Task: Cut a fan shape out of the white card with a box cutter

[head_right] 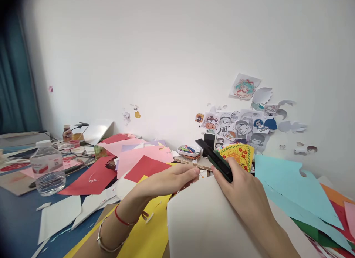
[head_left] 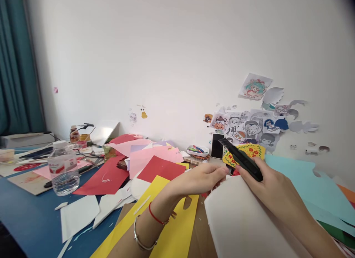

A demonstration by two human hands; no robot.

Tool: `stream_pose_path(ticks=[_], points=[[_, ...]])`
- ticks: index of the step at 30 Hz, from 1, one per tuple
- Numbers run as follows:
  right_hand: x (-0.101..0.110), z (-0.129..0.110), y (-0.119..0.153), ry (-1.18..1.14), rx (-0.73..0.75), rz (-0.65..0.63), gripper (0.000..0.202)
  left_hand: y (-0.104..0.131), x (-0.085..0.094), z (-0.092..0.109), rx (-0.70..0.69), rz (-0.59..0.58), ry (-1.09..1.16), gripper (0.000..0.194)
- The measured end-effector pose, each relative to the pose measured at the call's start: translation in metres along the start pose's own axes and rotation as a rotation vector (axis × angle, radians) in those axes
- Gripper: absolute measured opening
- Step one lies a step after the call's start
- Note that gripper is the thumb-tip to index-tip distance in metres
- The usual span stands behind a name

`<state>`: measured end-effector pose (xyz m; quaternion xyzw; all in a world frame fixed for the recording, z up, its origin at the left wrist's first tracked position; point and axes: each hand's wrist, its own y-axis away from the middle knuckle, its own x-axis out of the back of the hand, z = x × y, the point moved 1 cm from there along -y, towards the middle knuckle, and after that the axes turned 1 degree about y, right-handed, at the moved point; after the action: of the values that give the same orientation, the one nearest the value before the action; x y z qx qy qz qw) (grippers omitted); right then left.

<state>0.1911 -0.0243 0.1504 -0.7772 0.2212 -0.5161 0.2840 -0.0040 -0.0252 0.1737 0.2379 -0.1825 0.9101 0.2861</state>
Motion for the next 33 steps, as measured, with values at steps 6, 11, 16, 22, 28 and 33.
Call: stream_pose_path(ticks=[6, 11, 16, 22, 28, 33], points=[[-0.005, 0.003, -0.004, 0.027, -0.02, -0.016, 0.033, -0.003, 0.003, -0.008, 0.042, -0.056, 0.005, 0.035], [-0.005, 0.005, -0.004, 0.037, -0.008, 0.025, 0.032, -0.007, -0.001, -0.01, -0.06, 0.009, -0.031, 0.033], [-0.004, 0.002, -0.01, 0.065, -0.004, 0.039, 0.031, -0.008, 0.005, -0.007, -0.057, 0.265, -0.155, 0.035], [0.005, -0.006, -0.031, 0.085, 0.08, 0.051, 0.031, 0.003, 0.038, -0.019, 0.049, 0.484, -0.199, 0.024], [-0.002, -0.027, -0.036, 0.185, 0.189, -0.003, 0.029, 0.027, 0.033, -0.021, 0.051, 0.212, 0.194, 0.031], [-0.014, -0.046, -0.029, 0.22, 0.236, -0.066, 0.028, 0.036, 0.017, -0.035, 0.097, 0.137, 0.463, 0.036]])
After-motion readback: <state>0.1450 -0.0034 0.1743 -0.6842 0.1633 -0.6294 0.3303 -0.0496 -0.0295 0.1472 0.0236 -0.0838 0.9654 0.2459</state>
